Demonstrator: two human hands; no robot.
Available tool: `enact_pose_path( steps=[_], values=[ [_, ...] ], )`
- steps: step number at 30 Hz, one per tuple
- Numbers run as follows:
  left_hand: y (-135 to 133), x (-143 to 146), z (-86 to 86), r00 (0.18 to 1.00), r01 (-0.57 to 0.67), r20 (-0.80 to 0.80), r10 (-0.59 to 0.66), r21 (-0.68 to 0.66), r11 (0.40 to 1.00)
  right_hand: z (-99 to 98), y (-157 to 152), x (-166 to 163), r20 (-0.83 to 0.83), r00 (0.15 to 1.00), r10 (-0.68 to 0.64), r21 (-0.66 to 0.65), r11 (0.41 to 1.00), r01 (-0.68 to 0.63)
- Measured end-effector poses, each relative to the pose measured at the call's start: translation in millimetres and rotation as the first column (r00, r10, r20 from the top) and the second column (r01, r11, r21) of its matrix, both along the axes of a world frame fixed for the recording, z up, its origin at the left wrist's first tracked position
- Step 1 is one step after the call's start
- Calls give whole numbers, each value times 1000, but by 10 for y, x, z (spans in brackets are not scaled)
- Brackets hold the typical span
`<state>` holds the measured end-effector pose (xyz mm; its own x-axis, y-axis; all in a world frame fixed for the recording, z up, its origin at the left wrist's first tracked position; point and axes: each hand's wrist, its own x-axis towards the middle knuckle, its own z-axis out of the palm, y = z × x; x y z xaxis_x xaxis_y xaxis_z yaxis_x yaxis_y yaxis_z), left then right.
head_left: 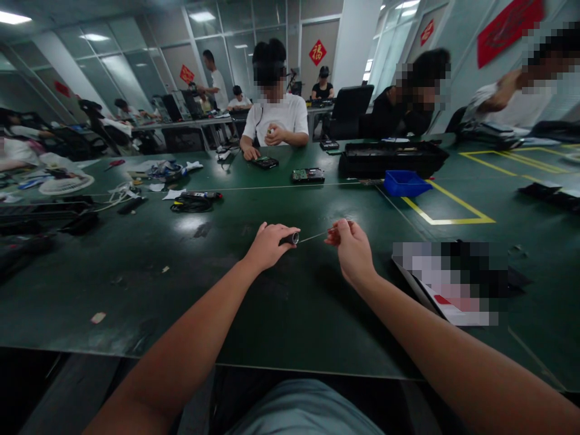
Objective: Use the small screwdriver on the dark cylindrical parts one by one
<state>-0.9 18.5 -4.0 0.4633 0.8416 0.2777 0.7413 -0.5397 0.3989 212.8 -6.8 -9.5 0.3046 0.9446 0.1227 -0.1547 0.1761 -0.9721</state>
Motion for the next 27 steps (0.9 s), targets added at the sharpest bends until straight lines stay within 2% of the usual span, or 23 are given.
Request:
enact_pose_path(
  steps=[5,16,18,21,24,27],
  values=[
    [-18,20,-12,1000,18,16,-17,-23,1000,39,-64,-30,158,987,0,78,997,-12],
    [-56,45,-3,993,18,119,-15,-24,1000,100,-99,-9,269,963,13,105,994,-42],
    [-55,39,-12,992,19,129,-16,-19,1000,159,-139,3,357,934,-10,95,995,-26],
    [-57,37,-23,990,22,142,-20,-15,1000,234,-199,16,546,836,-54,85,996,8],
    [-67,41,-24,989,25,148,-22,-14,1000,251,-234,10,544,837,-56,177,983,-49],
    [-76,44,-22,990,28,138,-27,-8,1000,241,-251,-1,562,826,-37,207,973,-98]
  ],
)
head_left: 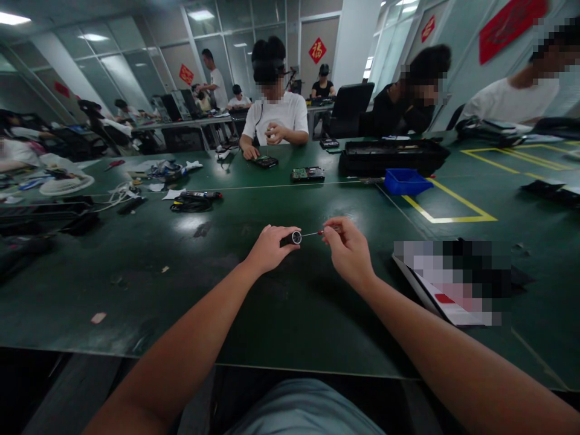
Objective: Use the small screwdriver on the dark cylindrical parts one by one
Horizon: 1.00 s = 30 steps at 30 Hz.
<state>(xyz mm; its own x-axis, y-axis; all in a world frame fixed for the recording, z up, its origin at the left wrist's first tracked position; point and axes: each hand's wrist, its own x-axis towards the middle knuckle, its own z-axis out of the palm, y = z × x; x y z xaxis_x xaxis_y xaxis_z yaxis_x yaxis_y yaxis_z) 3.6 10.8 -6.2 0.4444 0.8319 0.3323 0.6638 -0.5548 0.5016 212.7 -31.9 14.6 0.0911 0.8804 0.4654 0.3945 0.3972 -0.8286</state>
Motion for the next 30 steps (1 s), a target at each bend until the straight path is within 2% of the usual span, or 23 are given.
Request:
enact_pose_path(
  steps=[3,5,9,12,14,16,18,21,26,30],
  values=[
    [-1,2,7,999,8,-32,-8,-7,1000,-5,-1,-2,63,998,-15,-6,1000,15],
    [1,4,19,999,3,-44,-4,-11,1000,-17,17,-4,9,1000,-17,-20,1000,17],
    [-2,3,72,999,-43,-10,43,2,999,-89,110,-24,-318,947,42,-70,995,-68],
    [7,-20,109,1000,-4,2,4,17,1000,-156,205,-33,-568,821,51,-117,983,-142],
    [32,-46,112,998,40,-42,-39,27,999,-192,259,-28,-655,754,53,-153,968,-200],
    [70,-72,93,994,49,-103,-48,12,999,-217,290,-21,-682,731,-9,-225,954,-198],
    [105,-91,61,989,32,-146,-35,-20,999,-231,293,-17,-633,770,-82,-235,968,-90],
    [129,-105,20,984,13,-179,-21,-49,999,-223,253,-17,-491,865,-105,-182,983,16],
    [99,-97,20,982,-1,-190,-4,-27,1000,-133,139,-36,-269,961,-63,-83,996,42],
    [69,-70,37,979,7,-203,-11,-23,1000,-73,70,-56,-101,994,-44,-43,998,40]
  ],
)
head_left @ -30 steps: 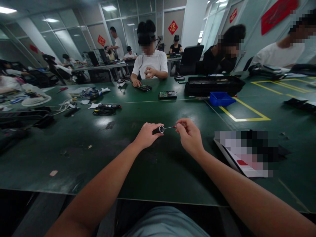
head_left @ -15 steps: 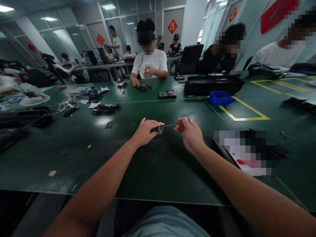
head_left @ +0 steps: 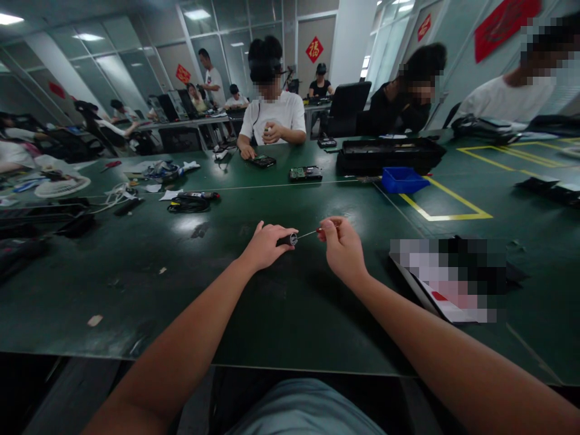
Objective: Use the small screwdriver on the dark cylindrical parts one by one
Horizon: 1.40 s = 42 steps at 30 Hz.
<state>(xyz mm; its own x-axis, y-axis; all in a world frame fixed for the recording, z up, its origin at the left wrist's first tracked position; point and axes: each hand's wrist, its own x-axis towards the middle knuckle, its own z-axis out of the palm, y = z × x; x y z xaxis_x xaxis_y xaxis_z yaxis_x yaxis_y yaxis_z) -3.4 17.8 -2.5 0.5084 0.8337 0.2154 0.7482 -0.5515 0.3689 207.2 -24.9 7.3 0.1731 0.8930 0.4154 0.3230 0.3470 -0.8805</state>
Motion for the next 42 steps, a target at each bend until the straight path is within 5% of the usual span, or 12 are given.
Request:
enact_pose_path(
  steps=[11,16,21,26,28,30,34,39,42],
  values=[
    [-35,96,-6,997,46,-61,-48,-33,998,46,8,51,322,947,-9,71,997,-15],
    [-18,95,-15,970,0,244,21,-86,996,58,0,83,331,942,-54,88,996,27],
    [20,86,-17,733,-23,651,198,-267,963,65,-16,97,286,957,-47,82,996,25],
    [-9,118,91,478,37,801,360,-427,903,72,-25,103,251,967,-35,84,996,14],
    [-35,124,154,530,19,761,374,-452,892,82,-34,106,249,968,-41,98,995,18],
    [-53,130,209,685,-41,642,343,-437,899,101,-49,109,253,966,-49,108,994,23],
    [-60,188,241,950,-91,273,153,-226,970,142,-72,116,255,965,-62,130,991,29],
    [-51,366,171,985,-58,-169,34,-135,989,130,-55,128,273,958,-85,147,988,45],
    [-38,432,150,957,-17,-289,-17,-117,993,110,-41,134,271,958,-90,150,987,51]
  ],
)
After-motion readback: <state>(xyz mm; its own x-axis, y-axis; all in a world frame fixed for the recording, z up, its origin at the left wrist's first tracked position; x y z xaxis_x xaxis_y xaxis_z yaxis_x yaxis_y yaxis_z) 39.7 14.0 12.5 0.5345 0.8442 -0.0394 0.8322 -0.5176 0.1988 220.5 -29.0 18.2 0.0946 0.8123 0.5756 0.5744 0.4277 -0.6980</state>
